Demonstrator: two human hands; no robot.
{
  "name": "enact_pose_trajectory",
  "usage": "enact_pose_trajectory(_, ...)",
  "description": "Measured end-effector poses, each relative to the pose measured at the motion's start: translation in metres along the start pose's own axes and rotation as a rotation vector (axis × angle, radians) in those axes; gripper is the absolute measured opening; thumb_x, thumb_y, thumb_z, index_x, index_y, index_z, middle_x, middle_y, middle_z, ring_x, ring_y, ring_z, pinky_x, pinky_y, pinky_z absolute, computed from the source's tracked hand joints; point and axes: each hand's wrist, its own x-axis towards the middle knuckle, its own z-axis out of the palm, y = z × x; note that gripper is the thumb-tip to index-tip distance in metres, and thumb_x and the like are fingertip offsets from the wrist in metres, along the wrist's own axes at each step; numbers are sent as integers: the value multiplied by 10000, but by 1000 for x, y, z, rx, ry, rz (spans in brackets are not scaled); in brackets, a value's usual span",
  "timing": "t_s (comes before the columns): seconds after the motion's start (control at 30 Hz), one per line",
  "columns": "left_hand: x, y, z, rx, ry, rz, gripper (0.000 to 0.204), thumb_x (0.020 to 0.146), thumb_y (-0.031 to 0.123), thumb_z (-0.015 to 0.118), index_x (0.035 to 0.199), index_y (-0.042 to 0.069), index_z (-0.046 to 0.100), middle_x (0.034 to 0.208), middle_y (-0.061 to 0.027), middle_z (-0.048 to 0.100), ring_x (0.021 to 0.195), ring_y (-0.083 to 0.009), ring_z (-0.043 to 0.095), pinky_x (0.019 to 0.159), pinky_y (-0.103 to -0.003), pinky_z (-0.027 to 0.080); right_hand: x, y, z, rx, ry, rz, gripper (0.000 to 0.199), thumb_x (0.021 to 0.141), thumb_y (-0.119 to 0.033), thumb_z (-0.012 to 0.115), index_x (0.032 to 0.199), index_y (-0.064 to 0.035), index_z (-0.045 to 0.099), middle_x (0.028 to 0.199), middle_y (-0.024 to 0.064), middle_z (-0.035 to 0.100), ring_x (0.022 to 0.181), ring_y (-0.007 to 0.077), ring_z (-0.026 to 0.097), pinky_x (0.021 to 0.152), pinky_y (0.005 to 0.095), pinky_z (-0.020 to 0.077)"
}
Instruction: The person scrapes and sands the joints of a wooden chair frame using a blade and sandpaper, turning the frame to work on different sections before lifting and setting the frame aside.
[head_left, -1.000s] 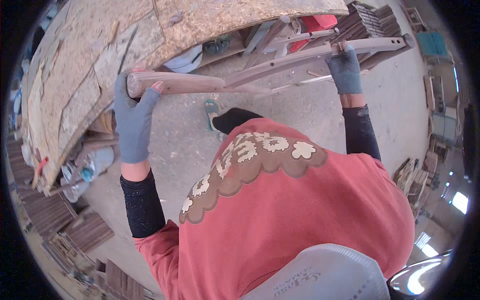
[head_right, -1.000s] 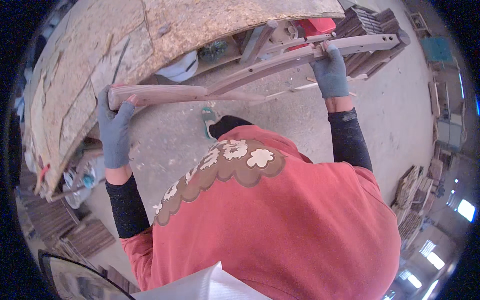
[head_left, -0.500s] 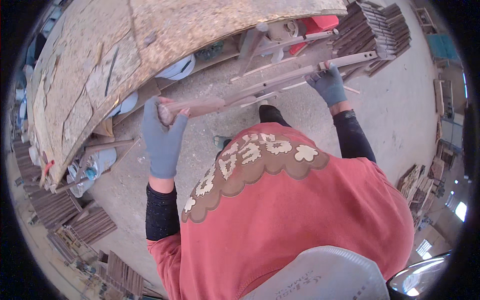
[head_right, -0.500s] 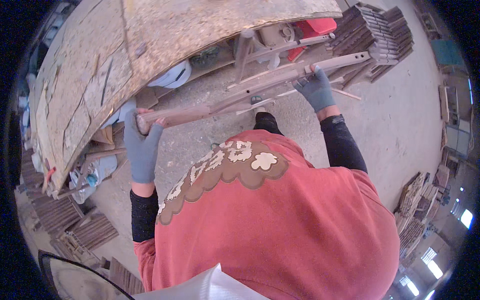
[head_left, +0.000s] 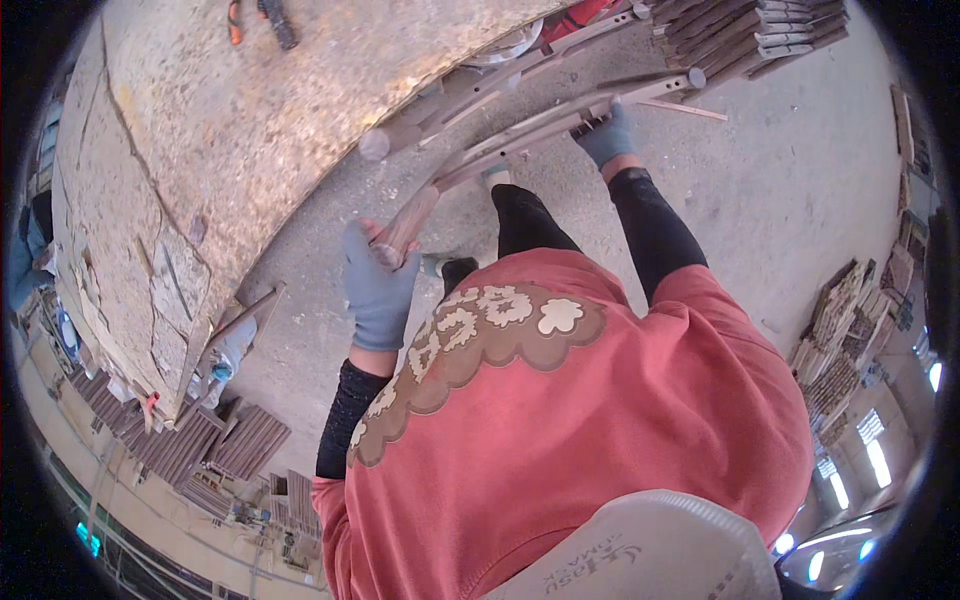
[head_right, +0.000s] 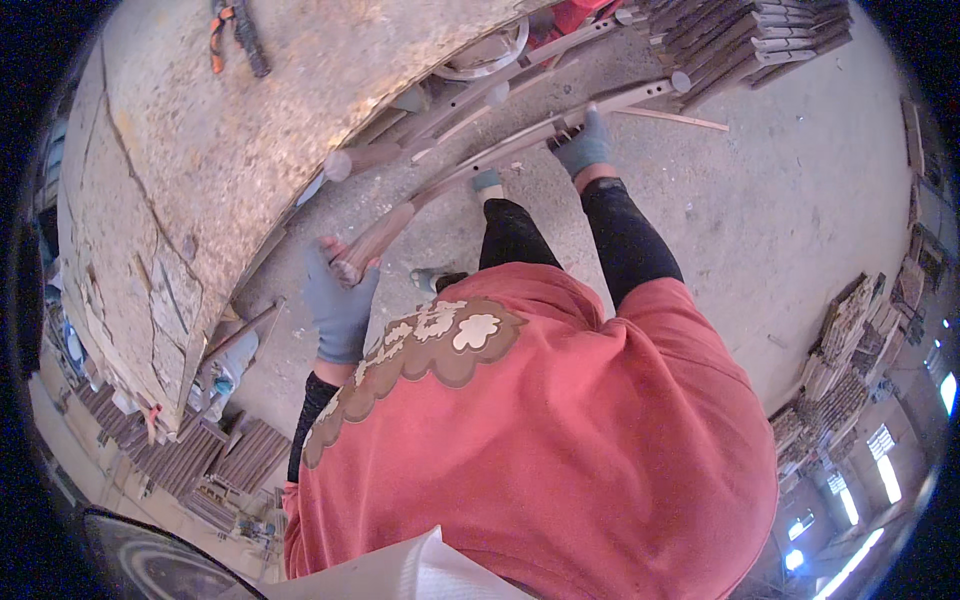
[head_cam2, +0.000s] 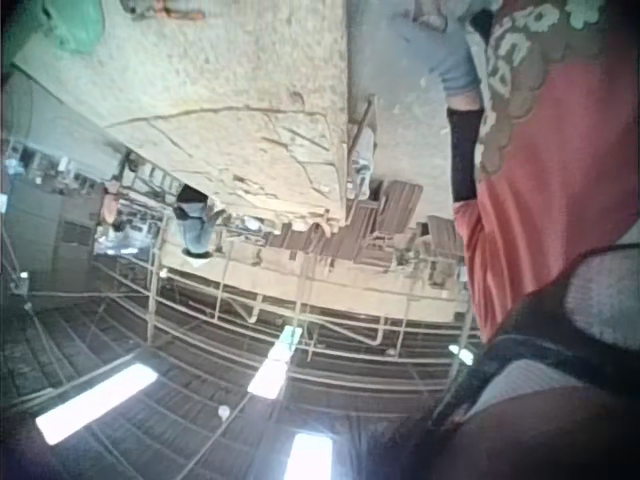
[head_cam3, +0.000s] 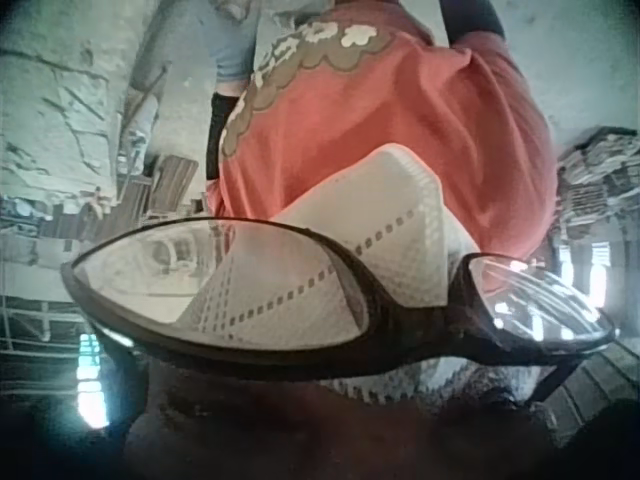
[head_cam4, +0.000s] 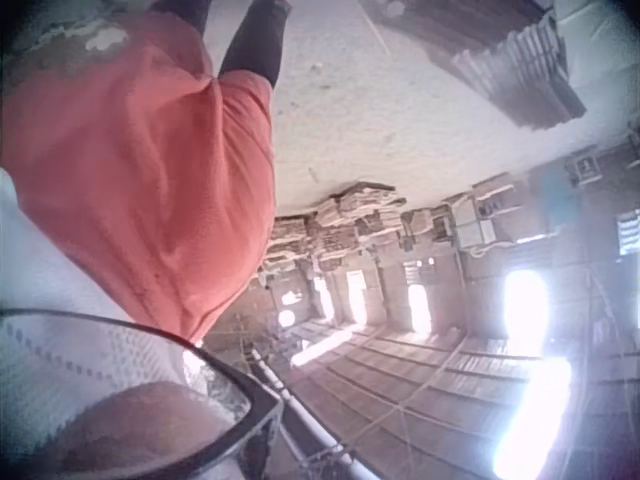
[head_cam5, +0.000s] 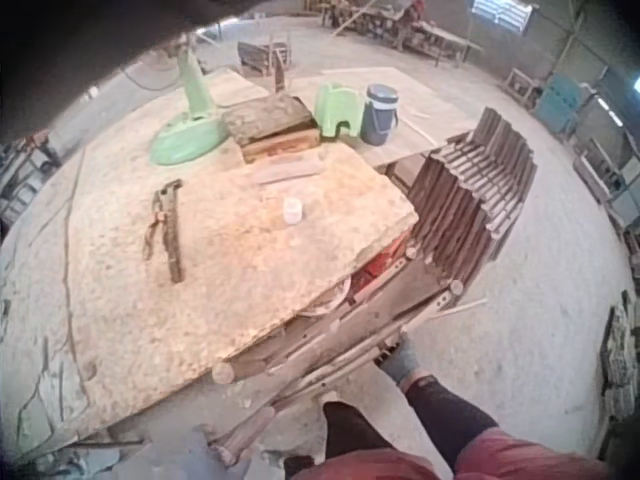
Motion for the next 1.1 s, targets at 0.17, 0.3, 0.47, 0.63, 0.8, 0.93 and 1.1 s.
enact_pose_trajectory(0.17, 34, 16, 36, 68, 2, -45, 677, 681, 89, 775, 1226, 16, 381, 1020, -130, 494, 936, -232, 526, 832, -346, 442, 57, -10, 16, -55, 22, -23, 415, 883, -534, 514, 1057, -157, 513, 969, 60, 509, 924, 273, 540, 831, 519, 387)
enact_pose_trajectory(0.3, 48, 6, 55, -11, 36, -110, 751, 678, 66, 771, 1282, 9, 328, 1026, -129, 486, 935, -239, 523, 832, -349, 445, 90, -7, 31, -33, 8, -1, 378, 896, -538, 482, 1043, -190, 509, 1002, 72, 507, 896, 296, 560, 820, 525, 393)
enact_pose_trajectory(0.47, 69, 4, 66, 3, 169, -3, 770, 674, 56, 765, 1289, 10, 303, 1098, -134, 464, 997, -240, 518, 890, -345, 439, 118, 0, 47, -85, -83, 20, 340, 900, -495, 463, 1013, -177, 502, 1043, 117, 527, 822, 288, 520, 756, 491, 430)
enact_pose_trajectory(0.63, 84, 13, 73, -141, 186, -103, 765, 675, 30, 749, 1273, 18, 272, 1138, -154, 450, 1045, -241, 506, 916, -341, 429, 132, -4, 66, -139, -10, 11, 395, 890, -507, 419, 1074, -163, 478, 1156, 154, 530, 924, 311, 491, 812, 506, 425)
enact_pose_trajectory(0.8, 85, 11, 77, -179, 204, -120, 787, 670, 1, 732, 1283, 31, 241, 1163, -180, 460, 1071, -247, 523, 919, -336, 442, 120, -8, 75, -182, 2, 10, 500, 903, -566, 361, 1213, -179, 424, 1224, 118, 509, 1160, 329, 419, 1019, 576, 270)
enact_pose_trajectory(0.93, 86, 14, 69, -264, 147, -156, 803, 666, -1, 731, 1297, 26, 236, 1174, -186, 463, 1071, -251, 537, 913, -335, 453, 117, -10, 74, -199, 19, 28, 540, 906, -590, 344, 1287, -209, 385, 1269, 121, 490, 1198, 334, 395, 1038, 575, 245)
enact_pose_trajectory(1.1, 83, 15, 65, -354, 171, -192, 863, 653, 72, 748, 1354, -4, 251, 1204, -208, 501, 1078, -279, 559, 921, -348, 447, 102, -3, 78, -231, 62, 29, 598, 903, -624, 347, 1276, -158, 380, 1161, 102, 549, 1128, 346, 434, 1031, 575, 247)
